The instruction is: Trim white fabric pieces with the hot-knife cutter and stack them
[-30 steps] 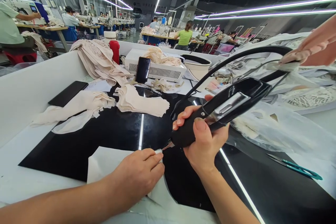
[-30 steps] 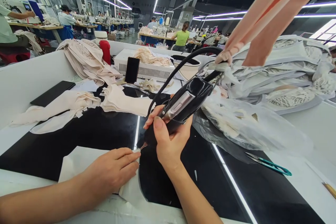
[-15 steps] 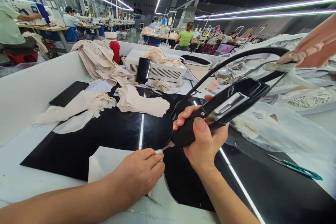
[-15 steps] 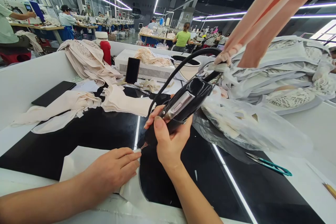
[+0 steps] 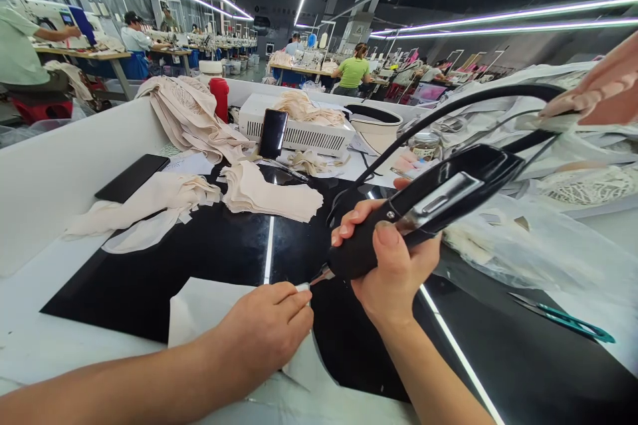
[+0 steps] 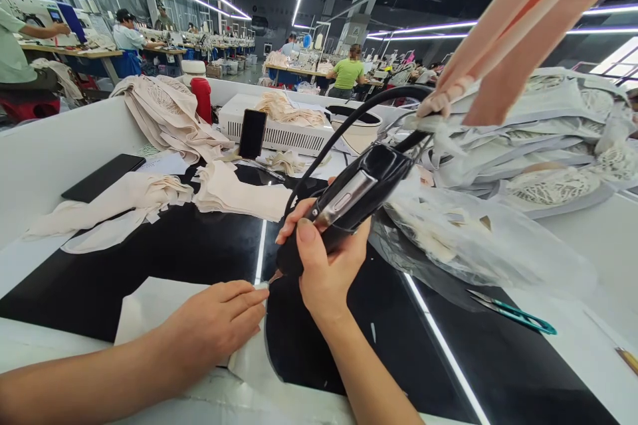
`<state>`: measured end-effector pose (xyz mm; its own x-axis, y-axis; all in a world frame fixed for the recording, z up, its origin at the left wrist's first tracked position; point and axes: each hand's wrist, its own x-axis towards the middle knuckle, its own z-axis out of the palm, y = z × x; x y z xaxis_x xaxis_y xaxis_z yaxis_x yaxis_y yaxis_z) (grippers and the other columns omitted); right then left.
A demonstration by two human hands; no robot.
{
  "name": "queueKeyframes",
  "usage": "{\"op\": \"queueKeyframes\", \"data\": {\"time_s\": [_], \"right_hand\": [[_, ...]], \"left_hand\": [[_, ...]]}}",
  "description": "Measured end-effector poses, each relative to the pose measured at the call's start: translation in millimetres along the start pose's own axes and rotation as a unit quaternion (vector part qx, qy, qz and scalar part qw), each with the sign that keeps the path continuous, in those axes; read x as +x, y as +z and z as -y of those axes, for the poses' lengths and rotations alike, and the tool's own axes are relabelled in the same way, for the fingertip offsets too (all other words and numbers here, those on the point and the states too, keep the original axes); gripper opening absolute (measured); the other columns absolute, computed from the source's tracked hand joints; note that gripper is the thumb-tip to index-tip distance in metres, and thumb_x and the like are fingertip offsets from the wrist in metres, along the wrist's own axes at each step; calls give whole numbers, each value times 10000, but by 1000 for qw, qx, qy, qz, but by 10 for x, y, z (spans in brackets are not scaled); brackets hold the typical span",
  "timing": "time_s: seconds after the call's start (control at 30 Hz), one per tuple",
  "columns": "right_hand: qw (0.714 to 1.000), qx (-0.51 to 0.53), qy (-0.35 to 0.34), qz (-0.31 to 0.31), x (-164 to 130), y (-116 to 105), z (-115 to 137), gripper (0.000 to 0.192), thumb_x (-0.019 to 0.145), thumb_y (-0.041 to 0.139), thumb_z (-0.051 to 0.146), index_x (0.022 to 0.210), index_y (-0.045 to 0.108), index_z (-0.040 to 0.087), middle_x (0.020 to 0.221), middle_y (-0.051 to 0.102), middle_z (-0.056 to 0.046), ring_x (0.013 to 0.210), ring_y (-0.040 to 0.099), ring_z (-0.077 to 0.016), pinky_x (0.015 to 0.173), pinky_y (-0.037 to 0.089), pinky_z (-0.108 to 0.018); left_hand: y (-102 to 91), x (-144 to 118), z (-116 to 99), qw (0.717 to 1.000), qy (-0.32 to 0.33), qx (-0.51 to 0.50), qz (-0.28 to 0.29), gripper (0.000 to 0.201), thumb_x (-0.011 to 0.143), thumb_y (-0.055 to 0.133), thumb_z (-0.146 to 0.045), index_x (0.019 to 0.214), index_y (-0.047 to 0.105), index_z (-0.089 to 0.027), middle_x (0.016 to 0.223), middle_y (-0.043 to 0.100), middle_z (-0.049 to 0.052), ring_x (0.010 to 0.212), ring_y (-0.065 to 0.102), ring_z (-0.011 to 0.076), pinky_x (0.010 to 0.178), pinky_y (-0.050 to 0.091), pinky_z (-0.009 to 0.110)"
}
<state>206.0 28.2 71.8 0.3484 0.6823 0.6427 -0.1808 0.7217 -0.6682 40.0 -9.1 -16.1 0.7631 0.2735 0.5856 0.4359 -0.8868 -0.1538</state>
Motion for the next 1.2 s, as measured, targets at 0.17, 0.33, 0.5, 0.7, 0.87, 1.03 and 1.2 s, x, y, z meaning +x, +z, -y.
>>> {"op": "queueKeyframes", "data": {"time_s": [0.17,0.33,0.5,0.7,0.87,1.03,1.2], "right_hand": [[1000,-17,3,11,-29,-15,-19,350,882,906,411,1122,680,292,811,695,52,579,629,-113,495,580,-237],[999,-42,-1,9,-45,-18,-9,330,912,863,378,1157,656,301,804,685,57,574,620,-117,503,576,-246],[999,-39,7,-6,-35,17,-1,384,876,885,430,1160,665,293,781,683,58,550,603,-126,480,559,-259],[999,-38,20,0,-59,23,-26,302,888,856,337,1080,627,300,803,691,68,566,617,-120,502,573,-259],[999,-29,22,-7,-58,55,-18,297,875,833,292,1078,616,297,786,691,75,560,609,-119,493,558,-254],[1000,-7,20,-1,-75,79,-22,315,875,853,326,1095,630,298,796,697,72,565,611,-115,499,559,-247],[1000,-12,25,5,-96,99,-50,362,878,854,366,1160,633,311,795,690,69,560,611,-120,494,553,-248]], "left_hand": [[-13,9,2,1000,4,8,0,252,1065,523,6,964,720,-114,1068,802,121,942,749,187,893,597,297],[-7,3,9,1000,4,11,-4,296,1058,484,24,973,730,-117,1086,810,108,958,743,184,908,605,305],[-2,-11,17,1000,12,5,9,252,1065,517,10,1005,733,-104,1094,814,109,967,758,189,924,618,309],[-43,-21,25,1000,11,-8,12,264,1058,509,27,1032,726,-120,1097,816,79,1021,767,182,969,625,302],[-93,-21,38,999,-2,-28,27,219,1016,541,28,1057,712,-102,1164,809,100,1019,769,193,931,624,291],[-79,-29,35,1000,6,-6,27,235,1026,524,43,1057,704,-105,1138,805,97,994,763,187,931,610,294],[-78,-11,21,999,17,2,39,199,1024,564,41,1038,701,-103,1121,797,105,989,760,188,915,595,299]]}}
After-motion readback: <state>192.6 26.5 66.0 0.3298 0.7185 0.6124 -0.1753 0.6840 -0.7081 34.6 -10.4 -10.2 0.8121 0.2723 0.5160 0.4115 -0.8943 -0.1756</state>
